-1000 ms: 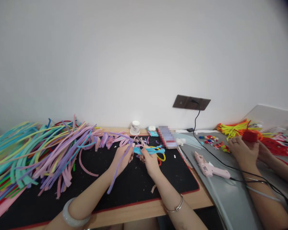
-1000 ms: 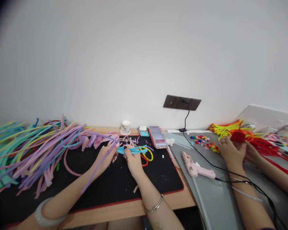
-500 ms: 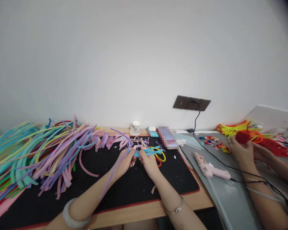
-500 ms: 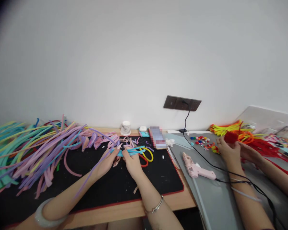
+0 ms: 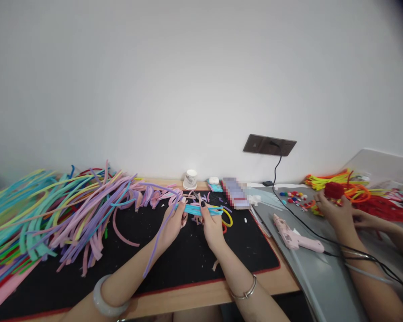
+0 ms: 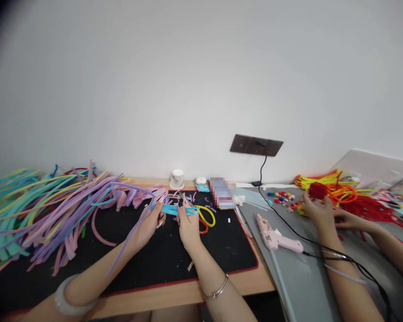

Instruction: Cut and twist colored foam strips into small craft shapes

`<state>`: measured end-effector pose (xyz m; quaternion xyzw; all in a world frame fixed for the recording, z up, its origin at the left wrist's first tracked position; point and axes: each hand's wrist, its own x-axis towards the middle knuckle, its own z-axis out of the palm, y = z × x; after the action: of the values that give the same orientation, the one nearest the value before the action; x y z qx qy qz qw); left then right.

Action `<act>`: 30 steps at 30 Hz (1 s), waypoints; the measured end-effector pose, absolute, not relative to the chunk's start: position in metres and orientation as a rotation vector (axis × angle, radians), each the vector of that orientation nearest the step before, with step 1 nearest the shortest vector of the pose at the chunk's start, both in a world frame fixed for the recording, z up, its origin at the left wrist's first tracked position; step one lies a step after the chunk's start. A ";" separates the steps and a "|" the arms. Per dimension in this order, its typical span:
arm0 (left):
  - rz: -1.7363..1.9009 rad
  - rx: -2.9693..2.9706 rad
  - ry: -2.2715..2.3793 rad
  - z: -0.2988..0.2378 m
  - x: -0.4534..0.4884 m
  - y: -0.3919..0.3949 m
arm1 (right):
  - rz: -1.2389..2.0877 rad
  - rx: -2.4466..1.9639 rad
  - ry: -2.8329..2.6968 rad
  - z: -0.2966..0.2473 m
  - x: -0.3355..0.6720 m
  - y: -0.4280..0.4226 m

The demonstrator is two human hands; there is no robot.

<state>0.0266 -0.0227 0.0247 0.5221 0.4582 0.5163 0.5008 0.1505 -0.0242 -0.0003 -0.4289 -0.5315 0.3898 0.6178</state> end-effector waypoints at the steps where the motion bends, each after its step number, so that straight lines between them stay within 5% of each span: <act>1: 1.256 1.260 1.122 0.024 0.026 -0.022 | 0.890 -0.981 -1.240 0.000 0.150 -0.025; 14: 1.262 0.926 0.765 0.008 0.030 -0.014 | 0.796 -1.026 -1.350 0.002 0.150 -0.028; 30: 1.411 0.903 0.914 0.001 0.016 0.003 | 1.235 -0.706 -0.940 0.017 0.171 -0.017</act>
<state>0.0162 0.0025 0.0014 0.3860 0.3908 0.6033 0.5782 0.1715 -0.0174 0.0173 -0.3119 -0.4150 0.5453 0.6582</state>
